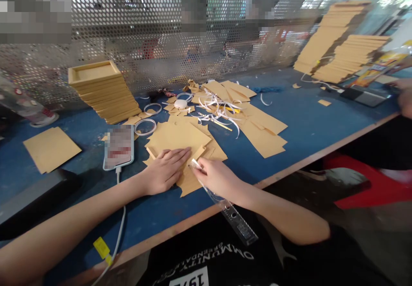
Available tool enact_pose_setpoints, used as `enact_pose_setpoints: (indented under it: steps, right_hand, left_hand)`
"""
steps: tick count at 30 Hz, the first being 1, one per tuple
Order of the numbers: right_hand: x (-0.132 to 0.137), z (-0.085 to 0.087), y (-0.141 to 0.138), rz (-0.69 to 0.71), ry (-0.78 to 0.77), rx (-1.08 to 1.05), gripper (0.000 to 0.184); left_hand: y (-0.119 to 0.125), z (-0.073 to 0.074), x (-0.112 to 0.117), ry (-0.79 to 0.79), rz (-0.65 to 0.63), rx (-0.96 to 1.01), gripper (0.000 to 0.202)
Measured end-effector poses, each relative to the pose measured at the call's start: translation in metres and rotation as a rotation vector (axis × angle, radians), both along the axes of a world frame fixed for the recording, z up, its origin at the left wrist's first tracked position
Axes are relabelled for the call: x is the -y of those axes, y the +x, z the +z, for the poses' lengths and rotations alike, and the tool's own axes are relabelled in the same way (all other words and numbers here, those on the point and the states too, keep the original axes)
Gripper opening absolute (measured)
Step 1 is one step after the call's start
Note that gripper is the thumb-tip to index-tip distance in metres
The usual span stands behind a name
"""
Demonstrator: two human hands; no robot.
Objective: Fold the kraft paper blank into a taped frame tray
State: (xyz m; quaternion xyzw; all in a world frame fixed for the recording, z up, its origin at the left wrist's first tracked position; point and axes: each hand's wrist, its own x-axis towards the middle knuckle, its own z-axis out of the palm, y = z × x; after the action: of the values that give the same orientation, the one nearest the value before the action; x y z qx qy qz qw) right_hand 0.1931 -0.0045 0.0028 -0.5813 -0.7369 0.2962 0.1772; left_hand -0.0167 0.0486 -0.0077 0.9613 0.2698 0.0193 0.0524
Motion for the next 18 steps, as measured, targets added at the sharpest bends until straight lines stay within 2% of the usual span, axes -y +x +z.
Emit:
enact_pose_setpoints:
  steps: [7,12,15,18]
  right_hand:
    - [-0.013,-0.004,0.031,-0.128,0.057,0.063,0.032]
    - [-0.035,-0.005,0.058,-0.221,-0.113,-0.095,0.028]
    - [-0.058,-0.004,0.07,-0.277,-0.029,-0.071,0.031]
    - [-0.082,-0.003,0.075,-0.252,0.098,0.115,0.033]
  left_hand:
    - [0.001,0.0,0.001,0.027,0.0,0.006,0.059]
    - [0.0,0.0,0.001,0.008,0.005,0.029,0.058]
    - [0.0,0.001,0.001,-0.014,0.018,0.056,0.056]
    - [0.001,0.001,0.002,-0.019,0.034,0.086,0.055]
